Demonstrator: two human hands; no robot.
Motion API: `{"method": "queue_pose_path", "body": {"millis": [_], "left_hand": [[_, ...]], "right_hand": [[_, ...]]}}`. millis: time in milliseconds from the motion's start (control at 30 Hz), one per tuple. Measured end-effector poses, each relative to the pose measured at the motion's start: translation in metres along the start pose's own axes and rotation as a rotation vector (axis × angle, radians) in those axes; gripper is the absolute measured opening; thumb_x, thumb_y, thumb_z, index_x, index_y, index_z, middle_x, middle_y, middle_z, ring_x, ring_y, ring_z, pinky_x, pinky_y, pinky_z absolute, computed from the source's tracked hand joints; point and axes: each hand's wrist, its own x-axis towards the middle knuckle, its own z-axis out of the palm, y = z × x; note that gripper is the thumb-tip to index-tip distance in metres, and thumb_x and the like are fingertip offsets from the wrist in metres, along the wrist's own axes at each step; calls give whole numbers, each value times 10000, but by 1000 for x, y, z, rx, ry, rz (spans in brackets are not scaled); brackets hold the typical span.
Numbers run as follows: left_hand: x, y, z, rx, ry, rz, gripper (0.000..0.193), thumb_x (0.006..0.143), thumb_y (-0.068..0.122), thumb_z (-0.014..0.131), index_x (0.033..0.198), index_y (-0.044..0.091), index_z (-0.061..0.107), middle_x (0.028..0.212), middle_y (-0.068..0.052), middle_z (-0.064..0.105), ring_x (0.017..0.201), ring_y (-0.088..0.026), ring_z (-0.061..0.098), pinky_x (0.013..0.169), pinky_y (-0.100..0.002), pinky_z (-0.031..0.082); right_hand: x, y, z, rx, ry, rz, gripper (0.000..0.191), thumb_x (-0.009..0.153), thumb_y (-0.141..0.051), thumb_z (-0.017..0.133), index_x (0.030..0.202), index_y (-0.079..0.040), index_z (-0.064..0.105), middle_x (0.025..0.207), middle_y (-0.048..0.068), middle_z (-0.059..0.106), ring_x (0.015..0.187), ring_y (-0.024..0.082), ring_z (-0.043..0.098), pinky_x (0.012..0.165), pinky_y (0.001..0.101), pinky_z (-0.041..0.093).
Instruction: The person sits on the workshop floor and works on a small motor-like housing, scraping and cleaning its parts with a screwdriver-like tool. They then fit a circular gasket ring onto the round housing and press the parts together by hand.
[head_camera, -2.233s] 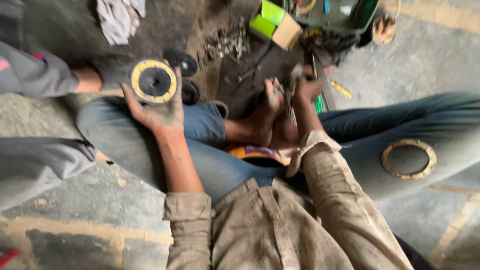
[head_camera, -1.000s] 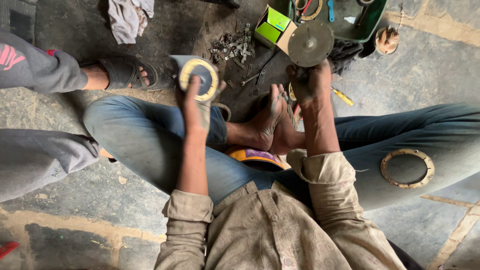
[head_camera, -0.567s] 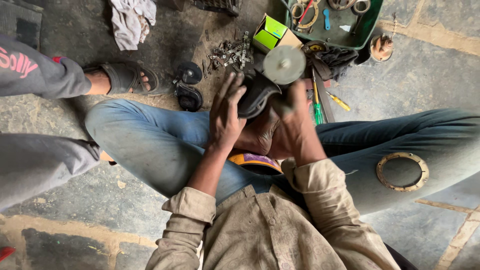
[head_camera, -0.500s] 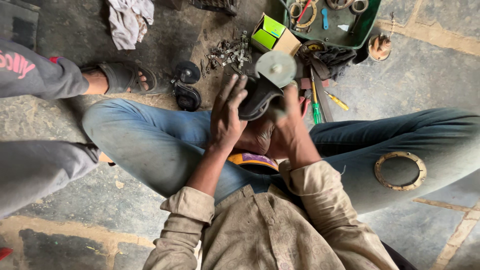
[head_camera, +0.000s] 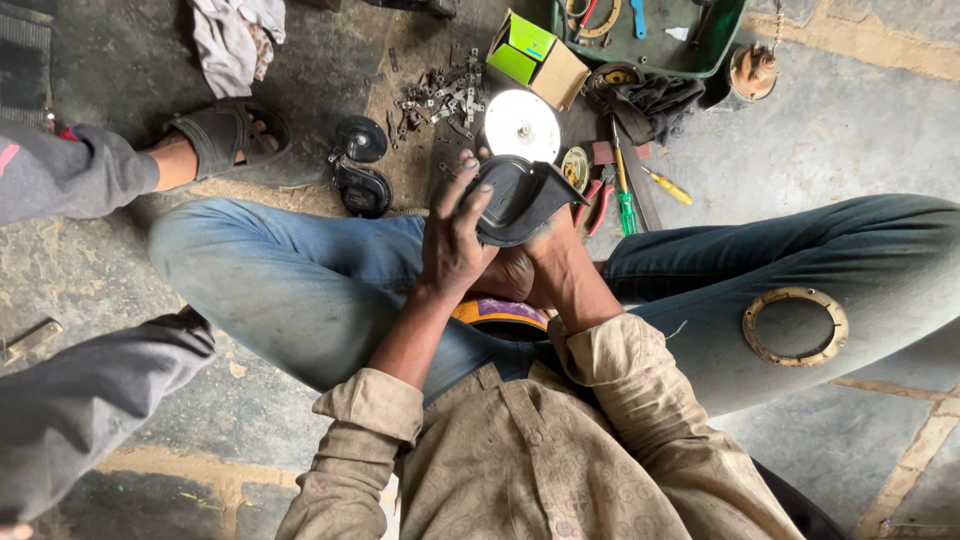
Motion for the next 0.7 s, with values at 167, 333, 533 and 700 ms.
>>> {"method": "queue_pose_path", "body": {"millis": [167,333,533,700], "left_hand": [[0,-3,-1,37,-31,19,778,919,46,886,1478,73,346,1481,-164,444,1441,-357,482,1207,-471,485],[-11,-9,8,141,-58,-132,570,879,83,835,1382,63,566,1378,-160,565,1332,-321,571,1127,-436,527],[-16,-33,19,-500,230,-1092,360,991,247,747,1219,-30,719,1185,-175,775,1033,-212,733,920,-347,585],[-5,-44,7,-527,294,-1025,456,985,259,734,1315,-36,623,1282,-147,700,1125,-178,670,989,-312,541]], "right_hand": [[0,-2,0,-37,46,-42,458,1037,-271,411,1287,47,626,1216,202,709,1044,299,720,973,427,586],[9,-6,-5,-268,220,-235,272,996,-163,555,1230,-60,650,1127,124,718,977,261,712,912,442,576],[18,-14,15,-196,96,-298,218,990,-123,569,1183,-50,640,1104,92,709,995,225,666,883,434,549],[0,-25,30,-197,-90,-242,225,1010,-125,576,1224,-66,619,1109,68,684,963,210,621,783,381,489]]}}
